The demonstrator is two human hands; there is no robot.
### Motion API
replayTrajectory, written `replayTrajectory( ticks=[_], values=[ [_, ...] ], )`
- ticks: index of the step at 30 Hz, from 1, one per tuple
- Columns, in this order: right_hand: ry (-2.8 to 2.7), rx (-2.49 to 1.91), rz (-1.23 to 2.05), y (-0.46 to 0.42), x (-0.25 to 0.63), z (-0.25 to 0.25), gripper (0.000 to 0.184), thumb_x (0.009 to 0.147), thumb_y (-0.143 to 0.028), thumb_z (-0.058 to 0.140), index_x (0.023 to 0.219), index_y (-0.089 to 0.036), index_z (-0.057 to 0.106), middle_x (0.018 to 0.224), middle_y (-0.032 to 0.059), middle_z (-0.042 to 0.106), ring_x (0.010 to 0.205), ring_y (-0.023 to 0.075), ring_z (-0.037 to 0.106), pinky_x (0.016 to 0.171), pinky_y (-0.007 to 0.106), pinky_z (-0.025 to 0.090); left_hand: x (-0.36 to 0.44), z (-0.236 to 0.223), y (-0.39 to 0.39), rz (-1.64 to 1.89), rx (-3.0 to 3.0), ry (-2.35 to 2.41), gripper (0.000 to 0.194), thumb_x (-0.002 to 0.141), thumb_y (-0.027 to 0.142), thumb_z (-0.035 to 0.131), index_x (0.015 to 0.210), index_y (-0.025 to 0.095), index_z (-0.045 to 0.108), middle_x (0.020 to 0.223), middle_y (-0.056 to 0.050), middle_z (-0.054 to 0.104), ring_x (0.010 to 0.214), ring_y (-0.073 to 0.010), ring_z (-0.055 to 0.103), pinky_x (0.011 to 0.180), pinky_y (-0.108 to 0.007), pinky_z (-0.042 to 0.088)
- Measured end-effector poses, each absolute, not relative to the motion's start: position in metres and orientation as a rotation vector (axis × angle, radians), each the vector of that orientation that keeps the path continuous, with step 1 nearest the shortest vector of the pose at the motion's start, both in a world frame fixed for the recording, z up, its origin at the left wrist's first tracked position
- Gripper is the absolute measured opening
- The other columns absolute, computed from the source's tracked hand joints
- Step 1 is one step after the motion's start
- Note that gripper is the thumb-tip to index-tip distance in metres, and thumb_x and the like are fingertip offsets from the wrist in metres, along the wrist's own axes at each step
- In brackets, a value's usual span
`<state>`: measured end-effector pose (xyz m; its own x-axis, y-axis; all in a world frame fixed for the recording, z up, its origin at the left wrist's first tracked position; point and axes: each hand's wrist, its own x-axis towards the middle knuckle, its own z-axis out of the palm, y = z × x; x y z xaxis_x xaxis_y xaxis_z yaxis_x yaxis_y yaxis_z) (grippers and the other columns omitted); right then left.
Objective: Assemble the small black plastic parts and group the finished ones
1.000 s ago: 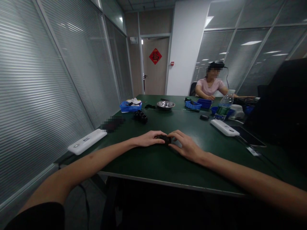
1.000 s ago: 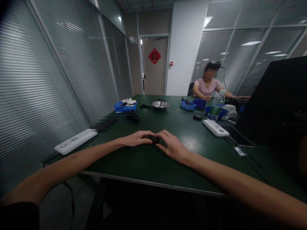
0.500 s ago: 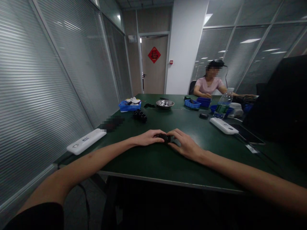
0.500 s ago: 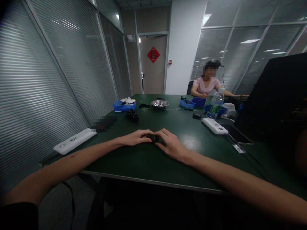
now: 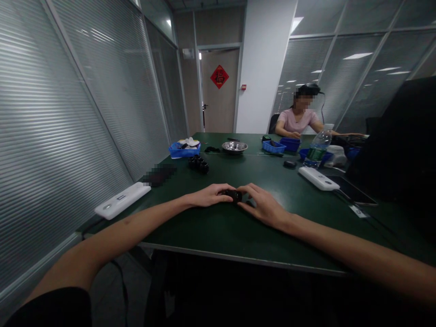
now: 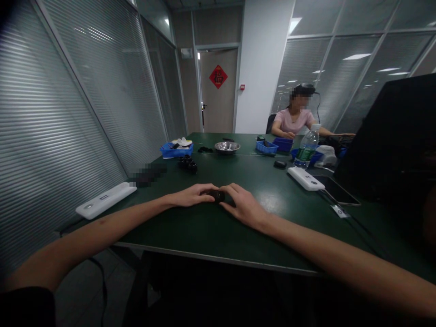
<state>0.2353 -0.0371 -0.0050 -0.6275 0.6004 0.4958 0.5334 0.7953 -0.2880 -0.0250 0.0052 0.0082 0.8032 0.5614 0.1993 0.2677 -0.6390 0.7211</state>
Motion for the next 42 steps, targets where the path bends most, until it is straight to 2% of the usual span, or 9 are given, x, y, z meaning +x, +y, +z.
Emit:
replayTrajectory(
  ticks=[4, 7, 11, 19, 26, 36, 42],
  values=[
    [-2.414, -0.751, 0.141, -0.0391, 0.2345, -0.0024, 0.043, 0.095, -0.019, 0.064, 0.135, -0.027, 0.054, 0.125, 0.0096, 0.06, 0.109, 0.0256, 0.064, 0.093, 0.045, 0.058, -0.0262, 0.0058, 0.0071, 0.528, 2.304, 0.601, 0.039, 0.1, 0.039, 0.059, 0.131, 0.016, 0.061, 0.121, -0.009, 0.064, 0.109, -0.021, 0.061, 0.094, -0.031, 0.046],
    [-2.385, -0.813, 0.127, -0.0406, 0.234, -0.0031, 0.043, 0.094, -0.028, 0.068, 0.135, -0.025, 0.054, 0.125, 0.0105, 0.062, 0.11, 0.0272, 0.064, 0.096, 0.047, 0.057, -0.0267, 0.0027, 0.0091, 0.539, 2.297, 0.618, 0.041, 0.1, 0.04, 0.06, 0.134, 0.017, 0.059, 0.122, -0.009, 0.065, 0.107, -0.0205, 0.061, 0.092, -0.031, 0.047],
    [-2.372, -0.91, 0.147, -0.0392, 0.235, -0.0068, 0.039, 0.096, -0.037, 0.068, 0.13, -0.023, 0.055, 0.119, 0.0102, 0.066, 0.103, 0.0268, 0.067, 0.09, 0.047, 0.059, -0.0266, 0.0007, 0.0107, 0.53, 2.296, 0.629, 0.041, 0.1, 0.04, 0.06, 0.135, 0.017, 0.059, 0.121, -0.009, 0.064, 0.104, -0.0198, 0.061, 0.089, -0.03, 0.047],
    [-2.42, -0.766, 0.113, -0.0393, 0.2336, -0.0033, 0.04, 0.093, -0.016, 0.064, 0.131, -0.026, 0.056, 0.124, 0.01, 0.059, 0.109, 0.0255, 0.063, 0.094, 0.045, 0.057, -0.0264, 0.0012, 0.0109, 0.539, 2.336, 0.592, 0.037, 0.1, 0.038, 0.06, 0.131, 0.017, 0.061, 0.119, -0.009, 0.065, 0.106, -0.0206, 0.061, 0.092, -0.031, 0.046],
    [-2.356, -0.943, 0.167, -0.0397, 0.2332, -0.0044, 0.034, 0.096, -0.037, 0.067, 0.125, -0.022, 0.057, 0.114, 0.0101, 0.067, 0.101, 0.0267, 0.067, 0.089, 0.046, 0.058, -0.0252, 0.0047, 0.0078, 0.523, 2.295, 0.634, 0.039, 0.1, 0.039, 0.06, 0.132, 0.016, 0.06, 0.115, -0.008, 0.065, 0.095, -0.0182, 0.06, 0.082, -0.029, 0.046],
    [-2.428, -0.781, 0.101, -0.0403, 0.2338, -0.0015, 0.041, 0.093, -0.017, 0.065, 0.132, -0.025, 0.054, 0.125, 0.0102, 0.06, 0.112, 0.0262, 0.061, 0.096, 0.045, 0.056, -0.0264, 0.0022, 0.0107, 0.544, 2.333, 0.604, 0.038, 0.1, 0.038, 0.06, 0.131, 0.016, 0.06, 0.12, -0.009, 0.065, 0.105, -0.0209, 0.061, 0.092, -0.032, 0.047],
    [-2.378, -0.921, 0.148, -0.0404, 0.2328, -0.0038, 0.038, 0.095, -0.036, 0.068, 0.129, -0.023, 0.055, 0.12, 0.0104, 0.065, 0.106, 0.0271, 0.066, 0.092, 0.047, 0.057, -0.0251, 0.0033, 0.0085, 0.539, 2.285, 0.622, 0.041, 0.1, 0.038, 0.061, 0.134, 0.016, 0.059, 0.12, -0.009, 0.066, 0.104, -0.0209, 0.062, 0.089, -0.032, 0.047]
  ],
)
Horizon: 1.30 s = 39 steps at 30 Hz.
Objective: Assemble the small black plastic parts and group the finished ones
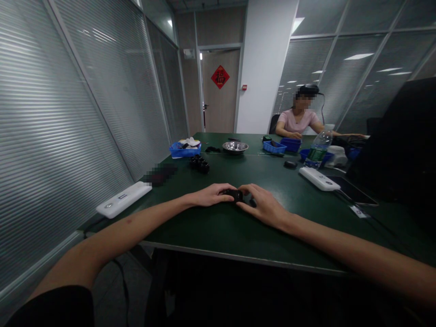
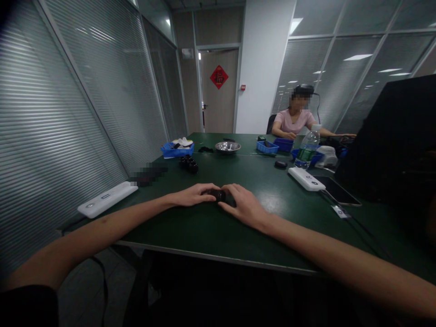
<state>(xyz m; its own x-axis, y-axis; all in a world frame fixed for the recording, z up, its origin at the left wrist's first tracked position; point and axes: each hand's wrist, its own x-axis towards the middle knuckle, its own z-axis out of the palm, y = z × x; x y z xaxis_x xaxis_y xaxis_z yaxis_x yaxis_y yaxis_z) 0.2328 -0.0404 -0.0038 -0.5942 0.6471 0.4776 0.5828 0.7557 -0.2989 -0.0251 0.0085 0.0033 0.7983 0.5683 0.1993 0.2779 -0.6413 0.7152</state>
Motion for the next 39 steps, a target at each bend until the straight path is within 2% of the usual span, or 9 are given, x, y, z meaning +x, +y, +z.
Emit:
replayTrajectory(
  ticks=[8, 11, 15, 17, 23, 29, 31, 36, 39],
  values=[
    [-2.427, -0.821, 0.115, -0.0396, 0.2321, -0.002, 0.039, 0.094, -0.017, 0.065, 0.131, -0.024, 0.055, 0.126, 0.0099, 0.061, 0.111, 0.0251, 0.063, 0.095, 0.043, 0.056, -0.0243, 0.0066, 0.0061, 0.54, 2.297, 0.624, 0.036, 0.099, 0.034, 0.062, 0.129, 0.016, 0.061, 0.123, -0.009, 0.065, 0.11, -0.0217, 0.061, 0.095, -0.033, 0.046],
    [-2.395, -0.864, 0.13, -0.0396, 0.2321, -0.0022, 0.04, 0.093, -0.024, 0.069, 0.131, -0.024, 0.054, 0.125, 0.0103, 0.062, 0.111, 0.0261, 0.063, 0.096, 0.044, 0.056, -0.0242, 0.0063, 0.006, 0.541, 2.29, 0.638, 0.037, 0.099, 0.035, 0.061, 0.131, 0.015, 0.06, 0.123, -0.01, 0.065, 0.111, -0.022, 0.061, 0.096, -0.034, 0.046],
    [-2.34, -0.999, 0.222, -0.0372, 0.2334, -0.0061, 0.035, 0.096, -0.04, 0.067, 0.124, -0.021, 0.057, 0.112, 0.0097, 0.068, 0.099, 0.0259, 0.067, 0.088, 0.045, 0.058, -0.025, 0.0019, 0.0092, 0.537, 2.248, 0.62, 0.039, 0.099, 0.037, 0.062, 0.132, 0.016, 0.06, 0.121, -0.009, 0.066, 0.108, -0.0213, 0.062, 0.093, -0.032, 0.047],
    [-2.346, -0.979, 0.253, -0.0366, 0.2337, -0.0067, 0.033, 0.097, -0.038, 0.066, 0.124, -0.021, 0.058, 0.112, 0.0096, 0.068, 0.097, 0.0249, 0.068, 0.087, 0.044, 0.058, -0.0254, 0.0004, 0.0108, 0.544, 2.259, 0.611, 0.039, 0.099, 0.038, 0.062, 0.131, 0.016, 0.061, 0.121, -0.009, 0.066, 0.108, -0.0211, 0.062, 0.093, -0.032, 0.047],
    [-2.391, -0.843, 0.183, -0.0409, 0.2324, -0.0013, 0.036, 0.093, -0.018, 0.066, 0.128, -0.024, 0.056, 0.125, 0.0103, 0.062, 0.11, 0.0249, 0.063, 0.094, 0.044, 0.056, -0.0251, 0.0022, 0.0103, 0.543, 2.306, 0.628, 0.037, 0.099, 0.037, 0.062, 0.131, 0.017, 0.06, 0.12, -0.008, 0.065, 0.109, -0.0215, 0.061, 0.095, -0.033, 0.046],
    [-2.349, -0.996, 0.26, -0.0388, 0.2337, -0.0055, 0.035, 0.097, -0.039, 0.066, 0.126, -0.023, 0.056, 0.112, 0.0087, 0.067, 0.098, 0.0248, 0.067, 0.086, 0.044, 0.058, -0.0239, 0.0008, 0.0105, 0.542, 2.261, 0.637, 0.04, 0.099, 0.039, 0.062, 0.132, 0.016, 0.06, 0.117, -0.008, 0.066, 0.101, -0.0198, 0.062, 0.088, -0.031, 0.047],
    [-2.352, -0.984, 0.266, -0.0371, 0.2339, -0.0067, 0.032, 0.098, -0.036, 0.065, 0.125, -0.023, 0.057, 0.112, 0.0088, 0.067, 0.097, 0.0242, 0.067, 0.085, 0.043, 0.058, -0.0239, 0.0004, 0.0111, 0.542, 2.255, 0.631, 0.04, 0.099, 0.039, 0.062, 0.132, 0.016, 0.061, 0.117, -0.009, 0.066, 0.103, -0.0201, 0.062, 0.089, -0.031, 0.047],
    [-2.393, -0.83, 0.183, -0.0382, 0.2325, -0.0041, 0.036, 0.093, -0.018, 0.066, 0.127, -0.024, 0.056, 0.124, 0.0097, 0.061, 0.11, 0.0245, 0.063, 0.095, 0.043, 0.056, -0.0243, 0.002, 0.0115, 0.517, 2.304, 0.642, 0.039, 0.099, 0.039, 0.061, 0.131, 0.016, 0.06, 0.121, -0.009, 0.065, 0.11, -0.0214, 0.061, 0.095, -0.032, 0.046],
    [-2.372, -0.872, 0.187, -0.0404, 0.2322, -0.003, 0.038, 0.093, -0.026, 0.069, 0.129, -0.023, 0.054, 0.124, 0.01, 0.062, 0.11, 0.0251, 0.063, 0.095, 0.044, 0.056, -0.0244, 0.0022, 0.0114, 0.511, 2.323, 0.653, 0.04, 0.1, 0.039, 0.061, 0.133, 0.016, 0.059, 0.121, -0.009, 0.065, 0.109, -0.0212, 0.061, 0.095, -0.032, 0.046]
  ],
)
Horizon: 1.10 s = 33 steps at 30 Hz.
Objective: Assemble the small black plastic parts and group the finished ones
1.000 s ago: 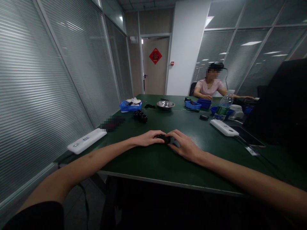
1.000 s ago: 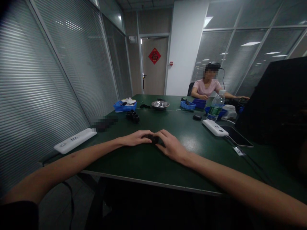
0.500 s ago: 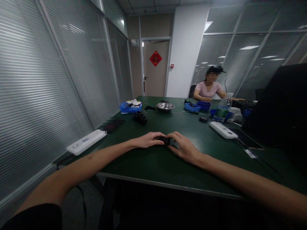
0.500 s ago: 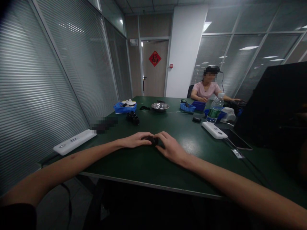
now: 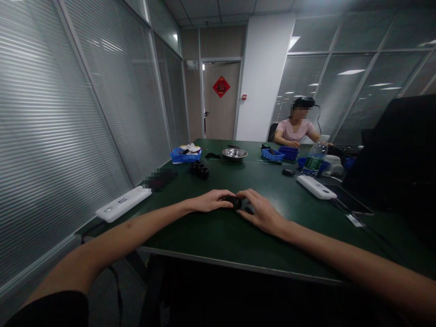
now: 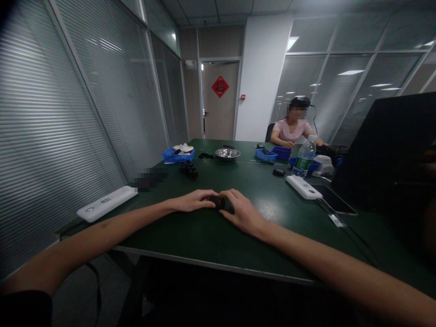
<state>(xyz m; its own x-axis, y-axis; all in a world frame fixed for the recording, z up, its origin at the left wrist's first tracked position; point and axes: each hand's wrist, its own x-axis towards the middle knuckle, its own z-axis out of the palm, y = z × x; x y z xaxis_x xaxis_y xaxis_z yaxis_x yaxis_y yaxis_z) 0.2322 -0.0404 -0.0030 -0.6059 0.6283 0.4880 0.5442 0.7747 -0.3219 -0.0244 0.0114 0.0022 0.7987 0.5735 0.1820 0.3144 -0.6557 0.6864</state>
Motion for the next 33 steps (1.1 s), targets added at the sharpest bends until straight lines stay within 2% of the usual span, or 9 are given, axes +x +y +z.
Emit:
replayTrajectory(
  ticks=[4, 13, 16, 19, 22, 29, 33],
  values=[
    [-2.351, -0.982, 0.251, -0.0405, 0.2329, -0.004, 0.034, 0.097, -0.038, 0.065, 0.126, -0.022, 0.057, 0.115, 0.0097, 0.066, 0.099, 0.0242, 0.067, 0.088, 0.044, 0.058, -0.0245, 0.0016, 0.0108, 0.522, 2.3, 0.638, 0.039, 0.1, 0.039, 0.061, 0.131, 0.017, 0.06, 0.12, -0.009, 0.065, 0.106, -0.0206, 0.062, 0.091, -0.032, 0.047],
    [-2.387, -0.836, 0.182, -0.0399, 0.2333, -0.0025, 0.036, 0.094, -0.022, 0.067, 0.128, -0.025, 0.057, 0.123, 0.0091, 0.062, 0.107, 0.0238, 0.064, 0.092, 0.043, 0.056, -0.0242, 0.0057, 0.0083, 0.528, 2.34, 0.64, 0.037, 0.1, 0.037, 0.06, 0.13, 0.017, 0.06, 0.12, -0.009, 0.066, 0.108, -0.0219, 0.061, 0.095, -0.033, 0.047],
    [-2.359, -0.895, 0.19, -0.0407, 0.2333, -0.0031, 0.037, 0.095, -0.031, 0.068, 0.129, -0.023, 0.056, 0.122, 0.01, 0.064, 0.107, 0.025, 0.064, 0.092, 0.045, 0.056, -0.0241, 0.0049, 0.009, 0.524, 2.334, 0.641, 0.038, 0.1, 0.038, 0.06, 0.131, 0.017, 0.06, 0.12, -0.009, 0.066, 0.107, -0.0214, 0.061, 0.093, -0.033, 0.047],
    [-2.345, -1.006, 0.227, -0.0395, 0.2333, -0.0053, 0.035, 0.097, -0.041, 0.066, 0.125, -0.022, 0.058, 0.111, 0.0092, 0.067, 0.097, 0.0245, 0.067, 0.086, 0.044, 0.058, -0.0246, 0.0034, 0.0102, 0.517, 2.32, 0.639, 0.039, 0.1, 0.039, 0.06, 0.132, 0.017, 0.06, 0.118, -0.009, 0.065, 0.103, -0.0205, 0.062, 0.089, -0.031, 0.047],
    [-2.361, -0.982, 0.222, -0.0378, 0.2331, -0.0064, 0.032, 0.097, -0.036, 0.066, 0.124, -0.022, 0.058, 0.112, 0.0088, 0.068, 0.099, 0.0243, 0.067, 0.088, 0.043, 0.057, -0.0251, 0.0023, 0.0111, 0.519, 2.331, 0.647, 0.039, 0.1, 0.039, 0.06, 0.131, 0.016, 0.06, 0.117, -0.009, 0.065, 0.102, -0.0202, 0.062, 0.088, -0.031, 0.047],
    [-2.387, -0.844, 0.119, -0.0405, 0.2308, -0.0023, 0.038, 0.09, -0.015, 0.068, 0.126, -0.024, 0.057, 0.12, 0.0088, 0.061, 0.107, 0.0242, 0.063, 0.093, 0.042, 0.057, -0.024, 0.0042, 0.0094, 0.532, 2.348, 0.627, 0.038, 0.1, 0.038, 0.059, 0.131, 0.016, 0.06, 0.12, -0.009, 0.065, 0.11, -0.0219, 0.061, 0.097, -0.034, 0.046],
    [-2.363, -0.911, 0.16, -0.0413, 0.2314, -0.0033, 0.04, 0.092, -0.027, 0.071, 0.128, -0.024, 0.056, 0.121, 0.0091, 0.063, 0.108, 0.0254, 0.064, 0.094, 0.044, 0.056, -0.0237, 0.0053, 0.0088, 0.526, 2.344, 0.648, 0.038, 0.1, 0.038, 0.06, 0.131, 0.017, 0.06, 0.12, -0.009, 0.066, 0.109, -0.0219, 0.062, 0.095, -0.033, 0.047]
  ],
)
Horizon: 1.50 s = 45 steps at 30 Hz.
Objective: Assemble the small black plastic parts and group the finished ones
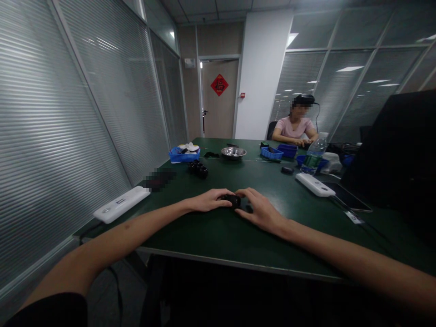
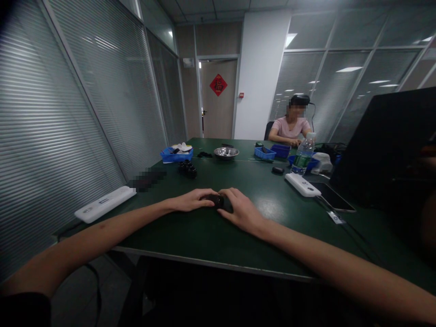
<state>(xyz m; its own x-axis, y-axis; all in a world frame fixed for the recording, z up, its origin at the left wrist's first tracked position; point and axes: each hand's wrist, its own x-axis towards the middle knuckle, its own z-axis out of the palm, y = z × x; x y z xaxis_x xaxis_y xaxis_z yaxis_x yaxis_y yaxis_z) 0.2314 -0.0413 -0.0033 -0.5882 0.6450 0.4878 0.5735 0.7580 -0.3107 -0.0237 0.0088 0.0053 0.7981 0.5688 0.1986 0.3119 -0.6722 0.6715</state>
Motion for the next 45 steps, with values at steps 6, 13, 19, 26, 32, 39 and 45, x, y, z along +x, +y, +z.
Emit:
replayTrajectory(
  ticks=[6, 13, 19, 26, 32, 39, 45],
  values=[
    [-2.38, -0.978, 0.177, -0.041, 0.2323, -0.003, 0.034, 0.095, -0.032, 0.068, 0.126, -0.022, 0.057, 0.115, 0.0093, 0.066, 0.099, 0.0248, 0.066, 0.087, 0.043, 0.058, -0.0247, 0.004, 0.0099, 0.528, 2.331, 0.625, 0.038, 0.1, 0.038, 0.06, 0.13, 0.017, 0.06, 0.121, -0.009, 0.065, 0.109, -0.0217, 0.061, 0.095, -0.033, 0.046],
    [-2.417, -0.872, 0.108, -0.0413, 0.2315, -0.0008, 0.042, 0.091, -0.017, 0.067, 0.131, -0.024, 0.055, 0.126, 0.0098, 0.06, 0.111, 0.025, 0.061, 0.096, 0.043, 0.055, -0.0239, 0.0055, 0.0085, 0.513, 2.344, 0.631, 0.038, 0.101, 0.038, 0.059, 0.131, 0.014, 0.06, 0.119, -0.01, 0.065, 0.107, -0.0215, 0.061, 0.094, -0.033, 0.045],
    [-2.382, -1.024, 0.184, -0.0405, 0.2323, -0.0047, 0.036, 0.097, -0.039, 0.065, 0.128, -0.023, 0.056, 0.113, 0.0089, 0.067, 0.097, 0.0245, 0.066, 0.084, 0.042, 0.058, -0.0254, 0.0039, 0.0101, 0.513, 2.344, 0.632, 0.039, 0.1, 0.039, 0.059, 0.133, 0.017, 0.059, 0.12, -0.009, 0.065, 0.105, -0.0208, 0.061, 0.091, -0.032, 0.046],
    [-2.425, -0.888, 0.104, -0.0416, 0.2305, -0.0016, 0.039, 0.094, -0.021, 0.067, 0.131, -0.024, 0.056, 0.122, 0.0093, 0.062, 0.106, 0.0247, 0.064, 0.091, 0.042, 0.056, -0.0268, 0.0015, 0.0124, 0.523, 2.364, 0.618, 0.039, 0.1, 0.04, 0.059, 0.132, 0.018, 0.059, 0.121, -0.009, 0.065, 0.108, -0.0219, 0.061, 0.094, -0.033, 0.046],
    [-2.394, -0.921, 0.094, -0.0424, 0.2307, -0.0034, 0.041, 0.094, -0.029, 0.069, 0.132, -0.024, 0.054, 0.124, 0.0102, 0.063, 0.108, 0.0264, 0.064, 0.093, 0.044, 0.056, -0.0262, 0.0035, 0.0104, 0.513, 2.361, 0.631, 0.039, 0.1, 0.04, 0.059, 0.132, 0.017, 0.059, 0.122, -0.009, 0.065, 0.108, -0.0219, 0.061, 0.094, -0.033, 0.046],
    [-2.389, -0.996, 0.128, -0.041, 0.232, -0.0052, 0.037, 0.097, -0.036, 0.066, 0.13, -0.022, 0.056, 0.116, 0.0104, 0.066, 0.099, 0.0249, 0.066, 0.085, 0.041, 0.057, -0.0264, 0.0015, 0.012, 0.527, 2.338, 0.613, 0.037, 0.1, 0.037, 0.061, 0.131, 0.017, 0.06, 0.12, -0.009, 0.065, 0.108, -0.0215, 0.061, 0.094, -0.032, 0.046],
    [-2.419, -0.901, 0.109, -0.0426, 0.2313, -0.0016, 0.04, 0.094, -0.023, 0.066, 0.132, -0.025, 0.055, 0.125, 0.0093, 0.062, 0.107, 0.0244, 0.063, 0.091, 0.041, 0.055, -0.0265, 0.0021, 0.0114, 0.524, 2.352, 0.63, 0.039, 0.1, 0.038, 0.06, 0.133, 0.018, 0.059, 0.123, -0.009, 0.064, 0.111, -0.0223, 0.06, 0.097, -0.034, 0.046]
  ],
)
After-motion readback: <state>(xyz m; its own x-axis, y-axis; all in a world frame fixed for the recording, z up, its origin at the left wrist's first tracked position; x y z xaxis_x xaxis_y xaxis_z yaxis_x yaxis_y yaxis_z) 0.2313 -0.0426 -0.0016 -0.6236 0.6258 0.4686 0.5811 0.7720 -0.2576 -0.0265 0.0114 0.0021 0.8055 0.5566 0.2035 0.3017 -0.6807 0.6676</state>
